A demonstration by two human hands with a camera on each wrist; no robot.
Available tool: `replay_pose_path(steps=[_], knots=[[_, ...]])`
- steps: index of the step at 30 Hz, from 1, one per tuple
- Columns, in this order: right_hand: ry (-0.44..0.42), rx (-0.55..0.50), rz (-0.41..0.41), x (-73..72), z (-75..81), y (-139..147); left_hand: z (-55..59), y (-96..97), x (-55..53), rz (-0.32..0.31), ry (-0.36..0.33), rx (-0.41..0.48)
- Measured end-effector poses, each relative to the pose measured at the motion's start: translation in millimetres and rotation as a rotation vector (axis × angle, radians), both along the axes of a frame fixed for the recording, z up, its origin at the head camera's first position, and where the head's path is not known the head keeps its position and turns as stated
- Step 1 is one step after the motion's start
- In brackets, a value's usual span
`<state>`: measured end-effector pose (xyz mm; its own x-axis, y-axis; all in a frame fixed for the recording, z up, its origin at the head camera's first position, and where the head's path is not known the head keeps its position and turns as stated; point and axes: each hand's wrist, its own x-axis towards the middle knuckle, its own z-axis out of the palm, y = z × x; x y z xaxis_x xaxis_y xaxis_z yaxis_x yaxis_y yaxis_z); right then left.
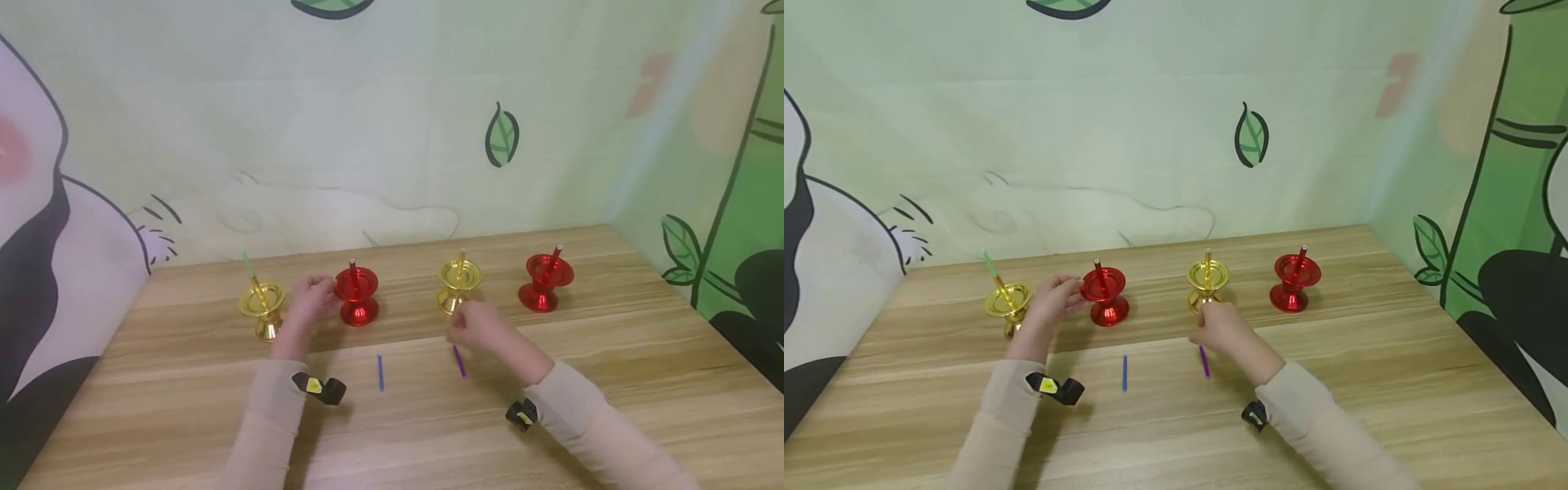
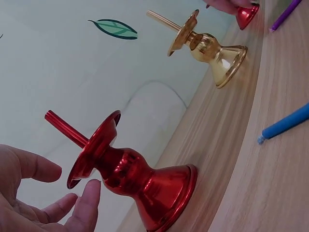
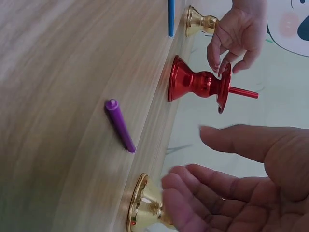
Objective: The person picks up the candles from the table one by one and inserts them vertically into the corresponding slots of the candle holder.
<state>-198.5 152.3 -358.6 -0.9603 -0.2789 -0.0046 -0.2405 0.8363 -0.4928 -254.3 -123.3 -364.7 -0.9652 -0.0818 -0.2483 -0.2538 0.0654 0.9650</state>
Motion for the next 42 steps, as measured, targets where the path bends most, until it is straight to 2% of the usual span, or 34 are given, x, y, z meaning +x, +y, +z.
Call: replay_pose_path(steps=[11,20,27,35,42], knots=[[-0.186,-0.013,-0.039,8.4,-7.2,4,-2.4,2.2,-0.8,0.003,0.015,0.072],[-0.242,-0.082,-0.032,14.6,-17.3,5,-4.0,0.5,-1.3,-0.02,0.027,0.041],[-0.222,-0.047,-0.024,10.6,-20.8,3,-2.8,-1.7,-0.8,-0.022,0.001,0.038],[-0.173,-0.022,0.009,10.1,-20.4,4,-0.2,-1.8,2.0,-0.041,0.003,0.057],[-0.177,-0.017,-0.002,10.3,-19.4,4,0.5,-1.7,2.5,-0.057,-0.01,0.041]])
